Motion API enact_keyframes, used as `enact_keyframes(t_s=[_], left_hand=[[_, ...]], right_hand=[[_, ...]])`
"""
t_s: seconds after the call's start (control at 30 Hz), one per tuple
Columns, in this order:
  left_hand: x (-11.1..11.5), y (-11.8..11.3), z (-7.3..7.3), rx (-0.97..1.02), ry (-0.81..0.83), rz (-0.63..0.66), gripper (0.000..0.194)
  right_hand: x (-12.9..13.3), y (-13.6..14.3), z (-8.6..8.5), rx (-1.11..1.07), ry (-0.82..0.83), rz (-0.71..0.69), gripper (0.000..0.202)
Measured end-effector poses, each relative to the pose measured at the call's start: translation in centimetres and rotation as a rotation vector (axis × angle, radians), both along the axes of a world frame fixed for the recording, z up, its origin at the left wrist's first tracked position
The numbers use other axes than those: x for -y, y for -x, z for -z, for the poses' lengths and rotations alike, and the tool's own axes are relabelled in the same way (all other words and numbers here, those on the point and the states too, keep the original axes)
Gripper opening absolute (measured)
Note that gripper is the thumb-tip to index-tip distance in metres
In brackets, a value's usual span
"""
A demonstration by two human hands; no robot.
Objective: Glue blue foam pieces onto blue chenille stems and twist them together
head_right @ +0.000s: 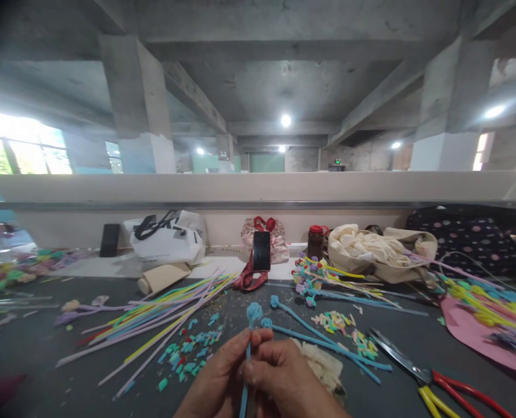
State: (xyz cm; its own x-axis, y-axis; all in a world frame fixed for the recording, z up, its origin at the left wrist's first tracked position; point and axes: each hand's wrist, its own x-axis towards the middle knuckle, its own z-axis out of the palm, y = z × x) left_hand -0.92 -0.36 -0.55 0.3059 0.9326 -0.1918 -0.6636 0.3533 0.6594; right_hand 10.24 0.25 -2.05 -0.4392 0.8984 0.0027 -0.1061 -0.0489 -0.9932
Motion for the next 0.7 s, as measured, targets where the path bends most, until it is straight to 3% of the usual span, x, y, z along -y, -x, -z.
enact_keyframes(t_s=[0.27,0.53,0.7], left_hand=[[0.1,0.2,-0.2,-0.032,-0.106,0.033,0.017],[-0.6,0.6,0.6,-0.084,-0.098,0.037,0.018],[-0.8,0.5,0.6,-0.084,-0.104,0.027,0.019]], right_hand=[[0.9,-0.5,-2.4,0.147,0.025,0.135,0.021],[0.6,-0.7,-0.8,0.194,-0.026,0.071,0.027],[1.0,-0.8,-1.2,0.259,-0.042,0.079,0.027]])
